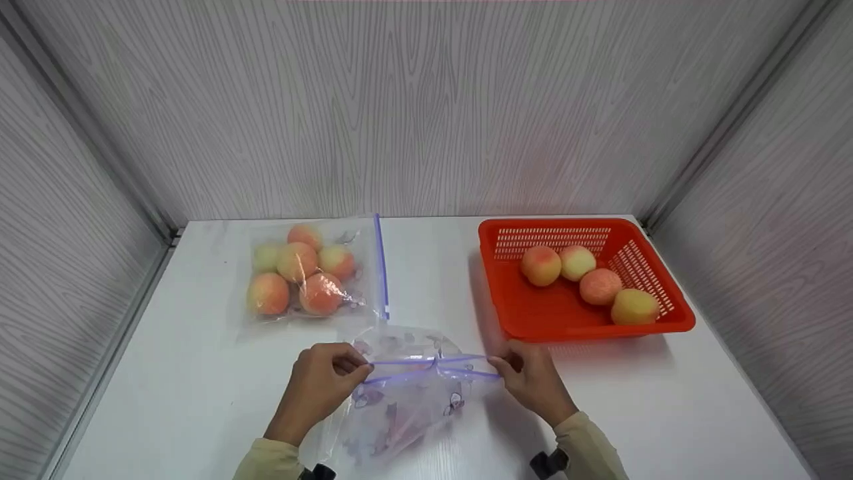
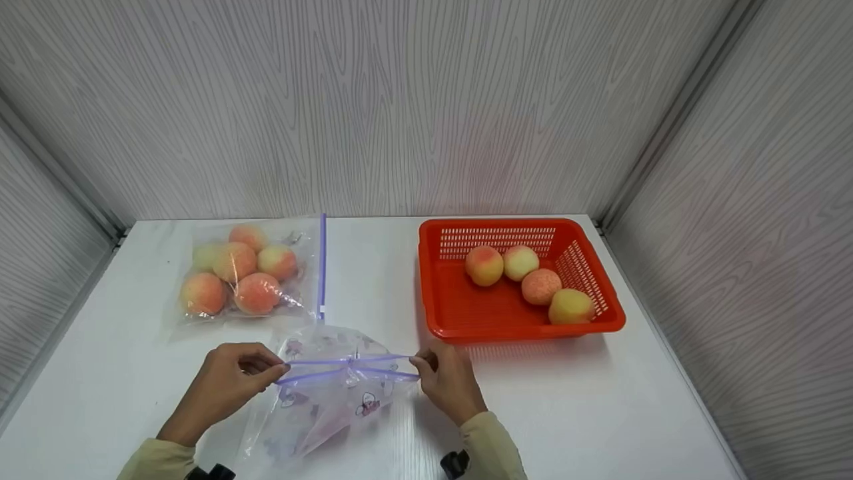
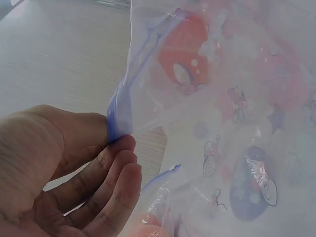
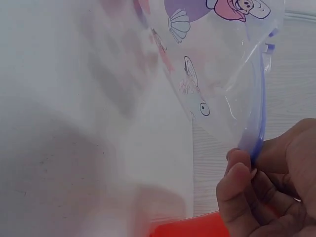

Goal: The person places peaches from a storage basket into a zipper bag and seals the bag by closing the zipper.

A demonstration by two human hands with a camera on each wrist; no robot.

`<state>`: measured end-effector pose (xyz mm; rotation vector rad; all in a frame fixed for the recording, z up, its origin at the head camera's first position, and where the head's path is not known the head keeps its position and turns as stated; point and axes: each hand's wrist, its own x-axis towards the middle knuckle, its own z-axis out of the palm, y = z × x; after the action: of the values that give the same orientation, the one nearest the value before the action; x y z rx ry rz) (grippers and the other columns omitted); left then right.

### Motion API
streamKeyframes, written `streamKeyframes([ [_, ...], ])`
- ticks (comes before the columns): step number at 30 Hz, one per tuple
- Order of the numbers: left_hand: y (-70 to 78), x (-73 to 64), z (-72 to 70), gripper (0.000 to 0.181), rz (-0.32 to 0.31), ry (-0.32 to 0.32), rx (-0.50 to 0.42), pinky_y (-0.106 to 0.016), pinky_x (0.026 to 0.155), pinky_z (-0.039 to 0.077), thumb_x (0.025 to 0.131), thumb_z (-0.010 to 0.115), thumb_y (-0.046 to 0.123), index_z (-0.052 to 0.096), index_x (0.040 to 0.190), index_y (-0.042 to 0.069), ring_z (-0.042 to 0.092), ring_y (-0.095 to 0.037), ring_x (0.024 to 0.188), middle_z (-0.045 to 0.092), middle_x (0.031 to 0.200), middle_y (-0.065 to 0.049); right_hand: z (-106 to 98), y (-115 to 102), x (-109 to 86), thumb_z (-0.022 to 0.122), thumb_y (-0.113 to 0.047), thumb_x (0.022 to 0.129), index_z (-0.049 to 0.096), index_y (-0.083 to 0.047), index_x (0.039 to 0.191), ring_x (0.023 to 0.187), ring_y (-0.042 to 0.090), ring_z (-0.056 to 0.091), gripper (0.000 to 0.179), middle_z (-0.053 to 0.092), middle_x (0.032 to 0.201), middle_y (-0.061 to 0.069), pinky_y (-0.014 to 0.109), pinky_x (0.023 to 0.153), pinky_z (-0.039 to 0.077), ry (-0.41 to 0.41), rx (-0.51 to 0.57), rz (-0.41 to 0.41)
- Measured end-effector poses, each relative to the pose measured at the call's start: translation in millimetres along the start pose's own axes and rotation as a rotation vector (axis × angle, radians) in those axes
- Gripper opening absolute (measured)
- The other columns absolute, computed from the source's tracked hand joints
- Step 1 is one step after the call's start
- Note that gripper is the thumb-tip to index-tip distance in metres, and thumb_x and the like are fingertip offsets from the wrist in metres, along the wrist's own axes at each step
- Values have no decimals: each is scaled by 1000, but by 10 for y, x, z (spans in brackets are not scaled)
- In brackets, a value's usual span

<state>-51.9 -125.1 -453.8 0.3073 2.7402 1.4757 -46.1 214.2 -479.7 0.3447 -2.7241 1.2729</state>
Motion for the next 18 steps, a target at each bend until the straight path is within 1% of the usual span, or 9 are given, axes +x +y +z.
streamKeyframes([
  [3,23,-7,20,10,7,-5,41,-30,66,59,85,81,11,75,79,14,66,-7,67,70,73,6,16,-6,-10,76,-9,92,70,-7,87,60,12,54,8,60,70,-4,24,53,53,-25,65,31],
  [7,104,3,101,9,13,-19,90,-34,63,56,86,80,16,76,79,14,62,-6,61,69,67,8,19,8,-32,74,-9,93,71,-1,90,53,14,57,9,64,70,4,27,48,55,-57,187,133],
  [9,145,10,128,9,13,-34,75,-33,62,56,87,79,16,76,80,12,62,-6,59,69,67,7,29,15,-33,74,-7,93,72,1,92,54,15,58,8,65,71,7,27,49,56,-64,234,165],
  [11,185,13,140,9,10,-74,26,-32,60,56,88,78,15,77,80,10,62,-7,58,69,67,5,43,12,-29,73,-5,93,73,1,94,55,16,58,7,66,73,9,27,50,56,-73,274,187],
  [13,219,12,146,9,19,-119,-17,-29,59,56,89,76,13,78,81,10,63,-8,57,70,69,3,59,-9,-19,71,-3,94,72,2,94,56,17,58,5,66,73,13,27,50,56,-88,291,187],
  [16,264,14,159,10,57,-181,-33,-27,57,55,90,74,11,79,82,10,63,-8,57,71,70,2,73,-28,-16,70,-4,95,72,1,95,57,18,59,5,67,74,14,27,51,56,-111,312,198],
  [18,290,21,176,10,92,-199,-26,-27,59,55,90,73,10,80,83,10,62,-7,60,71,71,4,66,-34,-21,70,-4,94,71,2,96,58,18,60,6,68,75,14,27,52,56,-130,312,196],
])
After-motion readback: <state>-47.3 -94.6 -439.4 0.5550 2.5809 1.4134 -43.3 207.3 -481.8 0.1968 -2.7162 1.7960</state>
